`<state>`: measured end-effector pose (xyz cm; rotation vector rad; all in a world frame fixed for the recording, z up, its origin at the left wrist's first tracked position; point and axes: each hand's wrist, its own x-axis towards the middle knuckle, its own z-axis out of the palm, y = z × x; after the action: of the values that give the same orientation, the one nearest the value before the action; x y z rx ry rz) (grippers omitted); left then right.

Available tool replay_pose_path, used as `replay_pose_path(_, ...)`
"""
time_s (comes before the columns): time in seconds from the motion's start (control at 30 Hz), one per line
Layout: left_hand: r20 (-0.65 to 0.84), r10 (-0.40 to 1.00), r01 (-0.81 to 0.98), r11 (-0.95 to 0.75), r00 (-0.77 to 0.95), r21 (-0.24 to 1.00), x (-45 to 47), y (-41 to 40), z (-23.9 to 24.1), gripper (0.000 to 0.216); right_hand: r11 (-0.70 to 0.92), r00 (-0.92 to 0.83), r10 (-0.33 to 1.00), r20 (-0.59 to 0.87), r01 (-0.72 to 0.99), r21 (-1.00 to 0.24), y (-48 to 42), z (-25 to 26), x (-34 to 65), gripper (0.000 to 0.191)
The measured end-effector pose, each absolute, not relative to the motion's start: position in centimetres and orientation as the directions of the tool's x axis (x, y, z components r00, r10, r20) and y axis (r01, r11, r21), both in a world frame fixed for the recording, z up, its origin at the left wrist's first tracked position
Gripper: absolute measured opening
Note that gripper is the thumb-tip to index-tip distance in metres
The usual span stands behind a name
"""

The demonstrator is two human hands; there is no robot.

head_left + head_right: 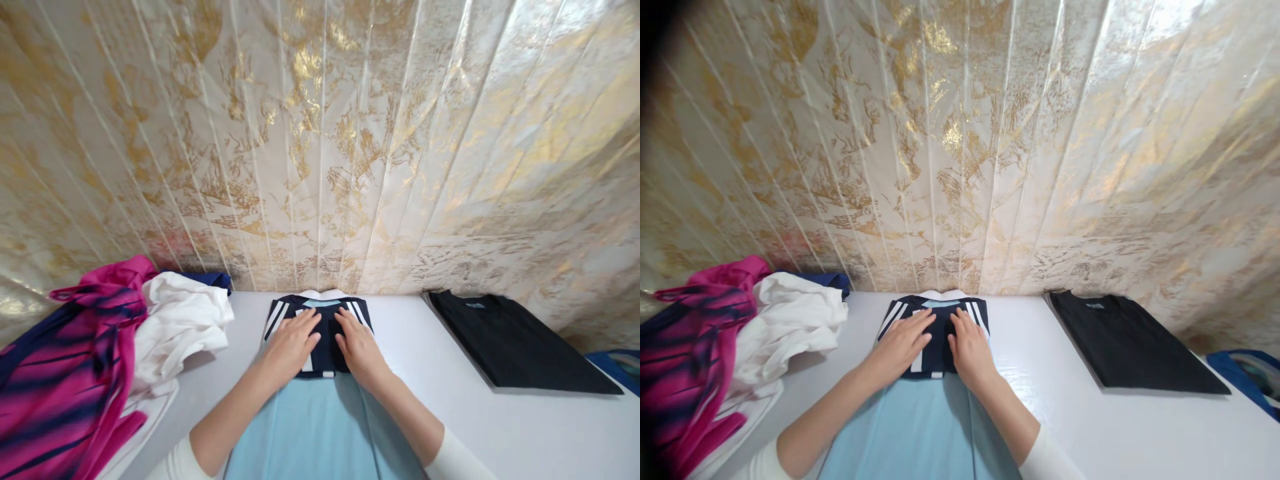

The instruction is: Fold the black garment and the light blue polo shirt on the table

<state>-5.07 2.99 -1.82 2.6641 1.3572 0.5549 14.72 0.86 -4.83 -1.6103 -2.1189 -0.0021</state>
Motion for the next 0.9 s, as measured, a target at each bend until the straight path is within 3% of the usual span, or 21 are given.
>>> replay_pose_path(0.17,0.237,0.785,0.770,-0.613,0.572,0.174,-5.1,1.4,-4.7,0.048,0.229,-0.179,0.945,0.273,0.959,-0.164,-0.6,-6.2,13.7,0.063)
replay_pose_path(0.33,0.306,0.781,0.762,-0.613,0.545,0.207,-5.1,1.6,-3.5,0.045,0.221,-0.169,0.957,0.236,0.951,-0.216,-0.4,-4.5,14.2,0.060)
replay_pose_path(0.43,0.320,0.792,0.766,-0.598,0.520,0.234,-6.0,-0.8,-2.4,0.045,0.271,-0.207,0.945,0.253,0.930,-0.249,-2.7,-4.0,15.2,0.055)
replay_pose_path(0.67,0.298,0.782,0.782,-0.605,0.547,0.152,-10.1,-11.8,-4.4,0.054,0.397,-0.363,0.907,0.212,0.906,-0.147,-11.9,-5.1,15.9,0.065)
replay_pose_path(0.77,0.293,0.792,0.799,-0.587,0.535,0.129,-10.6,-13.6,-5.0,0.061,0.387,-0.362,0.917,0.167,0.910,-0.152,-13.4,-4.5,15.5,0.068)
replay_pose_path(0.9,0.318,0.795,0.805,-0.577,0.516,0.138,-11.1,-15.4,-3.8,0.063,0.441,-0.403,0.890,0.214,0.879,-0.182,-16.3,-3.6,15.7,0.068)
